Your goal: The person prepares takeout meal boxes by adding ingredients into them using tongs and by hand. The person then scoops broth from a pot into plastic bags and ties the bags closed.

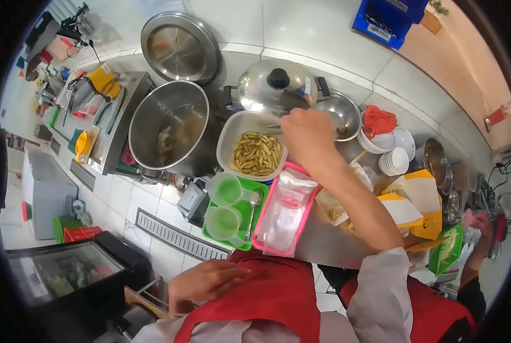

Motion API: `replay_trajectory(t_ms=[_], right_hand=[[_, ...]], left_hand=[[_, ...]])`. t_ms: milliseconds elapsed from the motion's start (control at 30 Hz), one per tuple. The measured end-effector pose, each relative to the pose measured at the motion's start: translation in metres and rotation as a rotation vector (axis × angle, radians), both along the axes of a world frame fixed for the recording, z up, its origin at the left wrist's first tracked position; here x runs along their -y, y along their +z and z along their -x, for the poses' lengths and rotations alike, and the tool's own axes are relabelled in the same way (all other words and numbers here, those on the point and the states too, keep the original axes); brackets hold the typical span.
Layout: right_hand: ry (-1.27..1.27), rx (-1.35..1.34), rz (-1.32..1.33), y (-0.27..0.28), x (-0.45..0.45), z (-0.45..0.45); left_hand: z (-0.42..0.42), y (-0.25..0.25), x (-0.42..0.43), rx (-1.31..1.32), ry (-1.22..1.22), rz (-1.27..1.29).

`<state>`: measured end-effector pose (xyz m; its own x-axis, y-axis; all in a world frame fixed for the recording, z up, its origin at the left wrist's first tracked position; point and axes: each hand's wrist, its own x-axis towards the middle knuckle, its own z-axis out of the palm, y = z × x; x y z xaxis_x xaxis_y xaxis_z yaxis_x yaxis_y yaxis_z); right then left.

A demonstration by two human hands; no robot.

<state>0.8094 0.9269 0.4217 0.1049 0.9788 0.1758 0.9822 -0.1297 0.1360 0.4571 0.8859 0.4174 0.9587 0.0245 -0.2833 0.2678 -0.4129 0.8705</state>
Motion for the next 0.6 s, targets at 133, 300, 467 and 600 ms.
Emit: replay_trajectory(t_ms=[133, 300, 467, 600], right_hand=[[-0.036, 0.062, 0.062, -0.045, -0.037, 0.030], [-0.091, 0.026, 0.087, -0.052, -0.048, 0.051], [-0.100, 0.019, -0.012, -0.031, -0.034, 0.051], [-0.180, -0.026, 0.011, 0.008, 0.003, 0.052]], left_hand=[[0.043, -0.006, -0.024, 0.045, 0.038, -0.008], [0.066, -0.006, -0.043, 0.062, 0.059, -0.012], [0.066, -0.011, -0.053, 0.103, 0.003, -0.034], [0.054, -0.013, -0.045, 0.114, -0.008, -0.047]])
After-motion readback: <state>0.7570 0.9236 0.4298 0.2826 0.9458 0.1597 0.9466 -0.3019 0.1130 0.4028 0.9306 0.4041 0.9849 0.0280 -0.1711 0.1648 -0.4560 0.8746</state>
